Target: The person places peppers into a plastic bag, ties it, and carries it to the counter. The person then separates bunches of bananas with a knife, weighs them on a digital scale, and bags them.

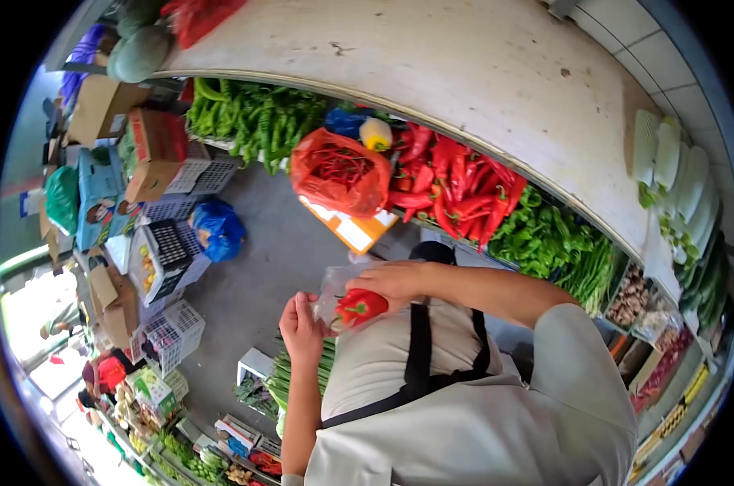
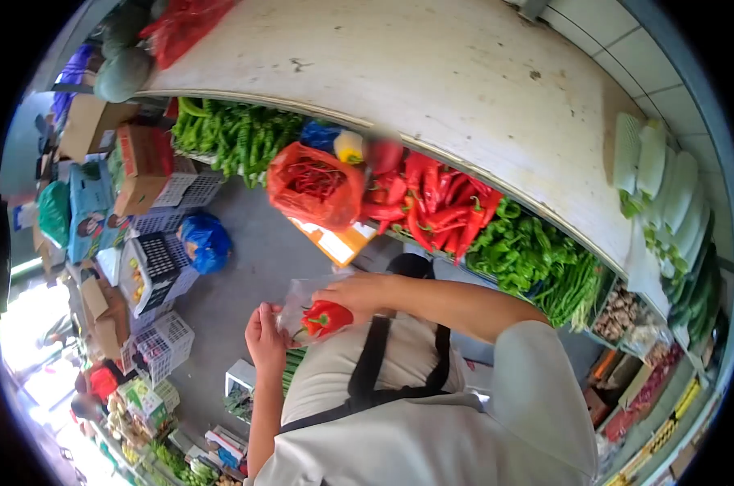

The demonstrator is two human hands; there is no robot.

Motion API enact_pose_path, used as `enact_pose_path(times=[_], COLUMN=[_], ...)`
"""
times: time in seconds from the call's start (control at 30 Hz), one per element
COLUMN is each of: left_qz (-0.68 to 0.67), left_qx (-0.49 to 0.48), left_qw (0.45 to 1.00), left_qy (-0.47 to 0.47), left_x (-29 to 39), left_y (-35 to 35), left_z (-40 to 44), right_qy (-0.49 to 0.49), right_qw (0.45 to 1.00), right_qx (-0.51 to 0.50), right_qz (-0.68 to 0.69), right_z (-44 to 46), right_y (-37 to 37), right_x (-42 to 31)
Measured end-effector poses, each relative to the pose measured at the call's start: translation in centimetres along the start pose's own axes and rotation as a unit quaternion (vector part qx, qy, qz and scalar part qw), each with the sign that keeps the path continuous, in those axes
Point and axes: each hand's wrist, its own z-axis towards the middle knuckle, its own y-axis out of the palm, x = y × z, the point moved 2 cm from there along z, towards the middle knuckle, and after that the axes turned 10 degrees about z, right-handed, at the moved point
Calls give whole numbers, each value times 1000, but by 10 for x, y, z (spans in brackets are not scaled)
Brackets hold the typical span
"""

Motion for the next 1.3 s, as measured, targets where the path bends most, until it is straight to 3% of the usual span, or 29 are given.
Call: enact_pose_path(times=[0.07,0.13,0.2,0.27,0.3,0.33,0.4,0.47,0.5,0.6,0.63,0.7,0.8,0.87,0.9,1.0,1.07,1.13,1.17,1.2,1.27,1.3], left_qz=[8,93,168,392,366,366,197,208,257,299,278,256,184,291,393,393,350,209,200,197,169,62], left_qx=[-20,-24,-47,-100,-131,-131,-36,-5,44,109,101,92,46,-55,-74,-64,-22,58,97,88,164,103], left_qw=[1000,995,984,904,920,920,979,977,962,937,947,956,978,948,900,907,921,972,960,961,938,976], left_qy=[-18,0,23,138,37,41,33,45,80,143,126,109,87,114,174,139,167,89,171,172,254,180], left_x=[0,-8,-18,-27,0,-6,-24,-22,-31,-42,-47,-62,-67,-25,-35,-27,-49,-35,-31,-28,-20,-33], left_y=[5,4,-2,-2,5,5,-4,-11,-15,-12,-12,-12,-13,0,-4,2,-5,-5,-4,-3,-3,-6], left_z=[-2,-4,0,5,-2,2,12,17,22,21,22,25,20,0,6,7,17,13,11,11,14,21], right_qy=[3,70,82,172,171,194,216,351,329,388,390,357,316,296,281,259,250,235,190,146,145,87], right_qw=[1000,990,985,969,968,966,964,921,931,910,909,921,939,945,948,951,958,961,969,974,969,971], right_qx=[-12,-39,-41,-61,-59,-49,-38,-90,-31,-57,-55,52,74,92,102,110,83,89,59,28,50,98], right_qz=[-2,-118,-146,-168,-171,-161,-151,-143,-154,-137,-136,-145,-112,-105,-111,-128,-116,-116,-145,-173,-194,-200], right_z=[0,3,5,6,6,5,0,-11,-22,-27,-32,-43,-57,-67,-71,-77,-79,-82,-80,-82,-88,-90], right_y=[-4,-2,6,19,20,20,12,-8,-7,-18,-19,-26,-29,-28,-25,-22,-37,-39,-36,-31,-38,-36], right_x=[-1,-5,-9,0,3,8,6,-2,-1,-9,-10,-13,-20,-22,-22,-19,-33,-23,-12,-4,-17,-14])
